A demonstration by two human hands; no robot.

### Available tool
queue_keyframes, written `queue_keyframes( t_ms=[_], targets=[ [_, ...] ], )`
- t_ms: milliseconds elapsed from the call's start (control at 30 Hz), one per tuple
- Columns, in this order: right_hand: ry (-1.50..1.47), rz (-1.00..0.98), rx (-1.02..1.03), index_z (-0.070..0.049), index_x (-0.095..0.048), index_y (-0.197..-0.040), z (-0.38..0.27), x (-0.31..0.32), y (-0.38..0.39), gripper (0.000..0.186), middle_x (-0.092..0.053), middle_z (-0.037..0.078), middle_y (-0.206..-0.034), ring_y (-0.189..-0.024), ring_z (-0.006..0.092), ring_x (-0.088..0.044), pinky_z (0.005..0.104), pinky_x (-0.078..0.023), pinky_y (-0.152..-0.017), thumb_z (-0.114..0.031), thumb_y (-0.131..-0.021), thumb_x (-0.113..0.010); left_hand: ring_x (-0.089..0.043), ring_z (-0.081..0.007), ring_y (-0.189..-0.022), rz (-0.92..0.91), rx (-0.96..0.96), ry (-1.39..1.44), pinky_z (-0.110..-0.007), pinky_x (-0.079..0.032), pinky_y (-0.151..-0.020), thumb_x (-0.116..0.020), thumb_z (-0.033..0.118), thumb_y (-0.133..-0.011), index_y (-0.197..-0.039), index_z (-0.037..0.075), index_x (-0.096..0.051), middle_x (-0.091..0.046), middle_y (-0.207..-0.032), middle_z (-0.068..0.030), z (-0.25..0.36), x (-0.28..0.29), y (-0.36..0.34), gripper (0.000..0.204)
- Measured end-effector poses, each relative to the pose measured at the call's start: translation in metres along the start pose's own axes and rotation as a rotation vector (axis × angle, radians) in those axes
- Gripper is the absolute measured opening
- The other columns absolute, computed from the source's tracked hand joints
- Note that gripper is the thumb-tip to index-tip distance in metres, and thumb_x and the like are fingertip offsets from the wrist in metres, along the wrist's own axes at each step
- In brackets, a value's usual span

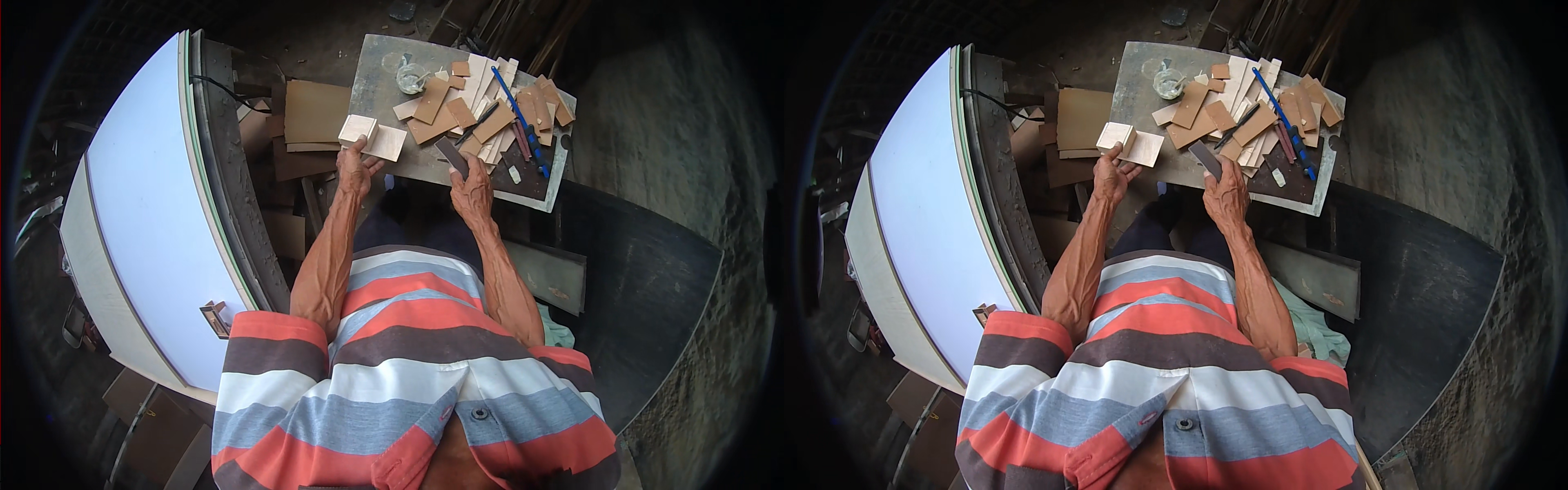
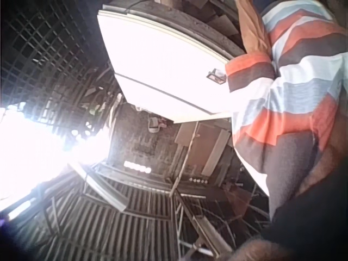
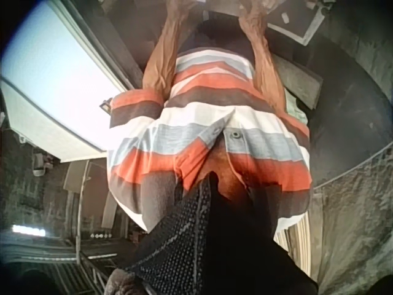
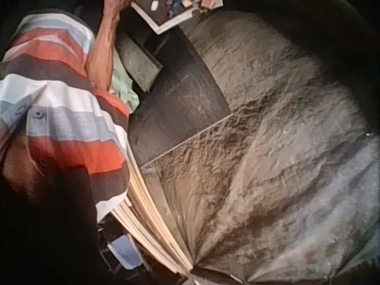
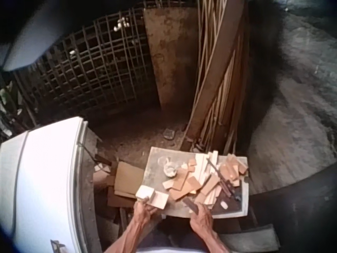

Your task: The person carves a small rectangular piece of light-colored wood using a blue utility knife. They hold the wood firmly with their left hand and carefully shave off thin layers from the edges and corners with their right hand. The person repeatedly inspects the carved piece to check the progress of the shaping.

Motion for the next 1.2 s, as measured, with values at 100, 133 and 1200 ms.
queue_keyframes(
  t_ms=[100,133,1200],
  targets=[
    [-0.079,-0.233,-0.267,-0.001,-0.064,-0.109,0.013,-0.016,-0.016,0.029,-0.062,0.02,-0.098,-0.097,0.0398,-0.059,0.0478,-0.047,-0.083,-0.02,-0.089,-0.055,-0.052,-0.0373,-0.116,0.03,0.013,-0.036,-0.054,-0.039,-0.101,-0.061,0.027,-0.091,-0.139,0.002,-0.037,-0.047,-0.135,-0.0134,-0.003,0.009,-0.001,0.059],
    [-0.026,-0.121,-0.216,0.0,-0.065,-0.106,0.011,-0.02,-0.02,0.029,-0.064,0.021,-0.096,-0.094,0.0384,-0.061,0.046,-0.048,-0.082,-0.022,-0.09,-0.056,-0.053,-0.0361,-0.114,0.023,0.016,-0.042,-0.053,-0.041,-0.099,-0.061,0.027,-0.092,-0.139,0.003,-0.037,-0.048,-0.134,-0.0129,-0.003,0.012,-0.001,0.058],
    [0.027,0.238,-0.372,0.0,-0.07,-0.088,0.078,0.018,-0.117,0.026,-0.07,0.021,-0.085,-0.083,0.0359,-0.068,0.0427,-0.05,-0.076,-0.026,-0.083,-0.065,-0.058,-0.0218,-0.102,-0.028,0.046,-0.501,-0.038,-0.049,-0.087,-0.069,0.017,-0.087,-0.132,0.002,-0.046,-0.06,-0.114,-0.0108,0.003,0.009,-0.034,0.053]
  ],
)
Point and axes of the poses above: each hand's wrist, its own y-axis away from the middle knuckle, its own x-axis out of the back of the hand, z = x × y, the point moved 1 cm from there along -y, towards the middle knuckle
